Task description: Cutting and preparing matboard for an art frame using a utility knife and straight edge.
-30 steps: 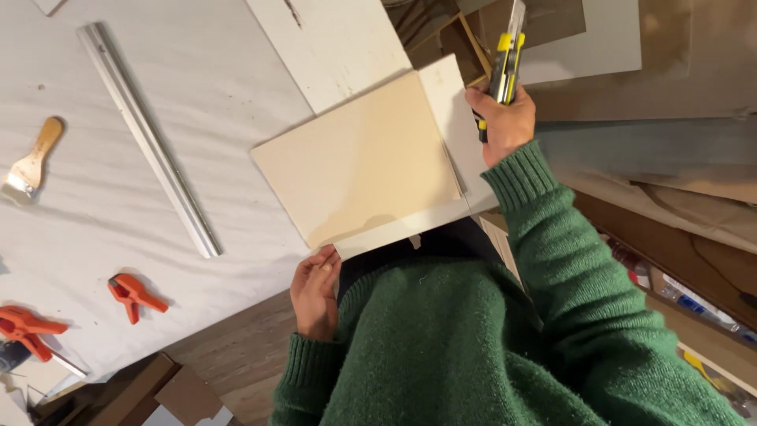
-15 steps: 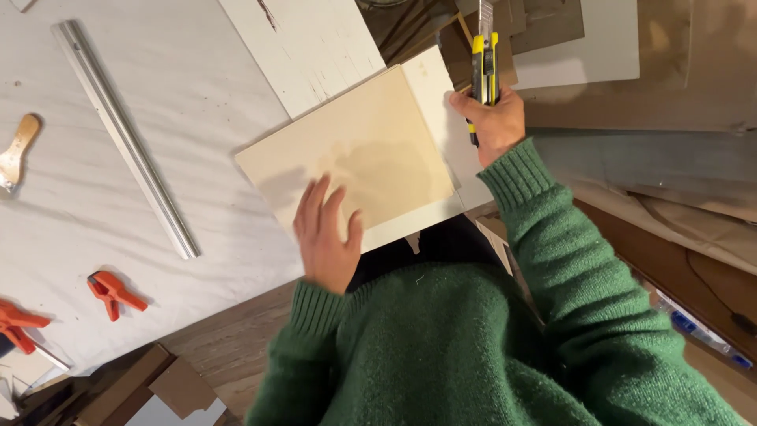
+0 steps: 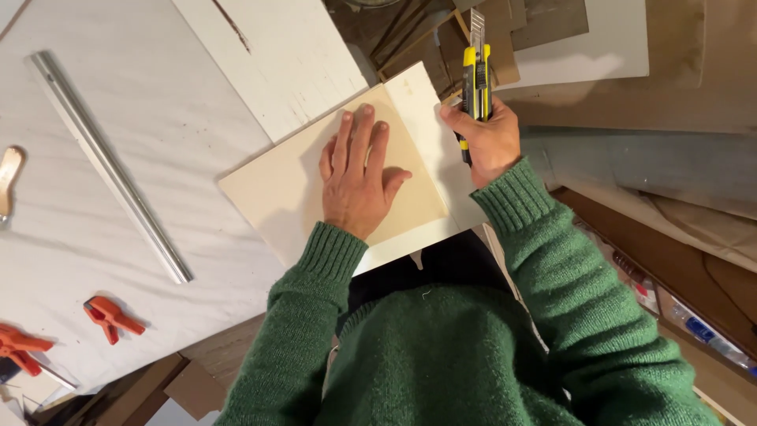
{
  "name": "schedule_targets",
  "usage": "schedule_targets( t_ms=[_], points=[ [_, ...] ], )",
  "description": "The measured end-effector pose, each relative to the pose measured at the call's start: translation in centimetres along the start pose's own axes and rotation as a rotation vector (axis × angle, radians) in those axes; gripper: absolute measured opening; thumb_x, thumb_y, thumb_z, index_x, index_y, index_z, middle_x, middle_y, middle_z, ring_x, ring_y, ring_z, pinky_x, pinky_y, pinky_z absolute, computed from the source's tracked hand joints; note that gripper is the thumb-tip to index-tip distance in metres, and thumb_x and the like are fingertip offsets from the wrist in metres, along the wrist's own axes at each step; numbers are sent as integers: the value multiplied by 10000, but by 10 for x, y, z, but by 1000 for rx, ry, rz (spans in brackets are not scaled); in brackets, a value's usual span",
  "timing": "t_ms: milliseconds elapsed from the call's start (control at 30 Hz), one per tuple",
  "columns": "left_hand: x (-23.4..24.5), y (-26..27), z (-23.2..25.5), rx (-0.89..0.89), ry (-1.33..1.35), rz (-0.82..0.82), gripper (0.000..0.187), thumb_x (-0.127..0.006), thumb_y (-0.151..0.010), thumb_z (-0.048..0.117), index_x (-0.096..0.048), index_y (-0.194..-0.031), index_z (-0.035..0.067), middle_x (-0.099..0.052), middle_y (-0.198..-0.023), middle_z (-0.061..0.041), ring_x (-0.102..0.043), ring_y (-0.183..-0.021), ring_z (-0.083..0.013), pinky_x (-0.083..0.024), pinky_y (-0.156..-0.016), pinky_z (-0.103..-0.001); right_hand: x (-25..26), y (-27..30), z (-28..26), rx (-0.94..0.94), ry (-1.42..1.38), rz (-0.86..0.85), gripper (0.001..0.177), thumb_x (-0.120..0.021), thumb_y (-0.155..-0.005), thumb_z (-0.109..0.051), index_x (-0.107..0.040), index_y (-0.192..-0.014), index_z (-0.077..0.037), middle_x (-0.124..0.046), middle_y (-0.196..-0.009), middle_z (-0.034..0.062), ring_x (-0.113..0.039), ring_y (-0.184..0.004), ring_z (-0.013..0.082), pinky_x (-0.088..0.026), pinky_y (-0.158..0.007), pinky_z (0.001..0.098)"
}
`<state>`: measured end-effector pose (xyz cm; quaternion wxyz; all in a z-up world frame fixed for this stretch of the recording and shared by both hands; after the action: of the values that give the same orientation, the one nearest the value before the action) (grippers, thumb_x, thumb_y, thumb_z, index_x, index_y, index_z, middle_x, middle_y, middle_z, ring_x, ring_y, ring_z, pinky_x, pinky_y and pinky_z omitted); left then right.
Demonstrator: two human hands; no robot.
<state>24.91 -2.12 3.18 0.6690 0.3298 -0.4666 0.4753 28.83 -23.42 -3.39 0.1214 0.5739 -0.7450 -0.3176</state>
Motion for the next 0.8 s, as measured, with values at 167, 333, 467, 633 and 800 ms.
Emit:
schedule_targets(
  t_ms=[167,333,467,633,800],
  points=[
    [-2,1,-1,7,-66,-39,703,-616,-1021,544,-505,-1517,59,-318,-1682,-102,-271,-1562,-307,-279,-1208,-508,-2,1,0,8,14,17,196,-834,-849,-28,-649,-908,-42,-653,-788,-3,-563,-678,82,-471,-636,244],
    [-3,0,-2,9,-90,-19,644,-600,-1045,509,-526,-1509,69,-325,-1684,-86,-273,-1569,-287,-277,-1218,-498,-4,-4,5,13,24,30,196,-841,-833,-44,-659,-905,-45,-671,-804,-4,-578,-703,81,-482,-665,244],
    [-3,0,-2,20,-89,-51,628,-595,-1034,485,-536,-1496,65,-329,-1677,-96,-274,-1560,-299,-276,-1207,-502,-2,-12,19,-28,-38,6,227,-860,-824,-59,-652,-915,-48,-665,-823,6,-586,-730,100,-489,-702,259],
    [0,-1,-1,27,-86,-54,628,-600,-1033,471,-534,-1505,63,-326,-1680,-96,-278,-1564,-294,-276,-1214,-502,-4,-25,55,-170,-152,-65,256,-869,-833,-82,-651,-962,-43,-666,-857,30,-605,-762,132,-499,-724,282],
    [-1,-1,-1,16,-75,-48,620,-607,-1033,461,-530,-1498,58,-326,-1679,-101,-273,-1568,-300,-279,-1215,-502,-31,-17,72,-490,-286,-215,313,-805,-808,-180,-660,-1054,-52,-739,-902,72,-706,-838,211,-586,-768,363]
  ],
)
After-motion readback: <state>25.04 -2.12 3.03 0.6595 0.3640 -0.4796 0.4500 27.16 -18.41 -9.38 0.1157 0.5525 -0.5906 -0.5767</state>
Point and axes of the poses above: each hand's wrist, its own y-axis away from the middle knuckle, its own x-axis out of the back of the hand, z = x × y, the point moved 4 cm from there along -y, towards the middle knuckle
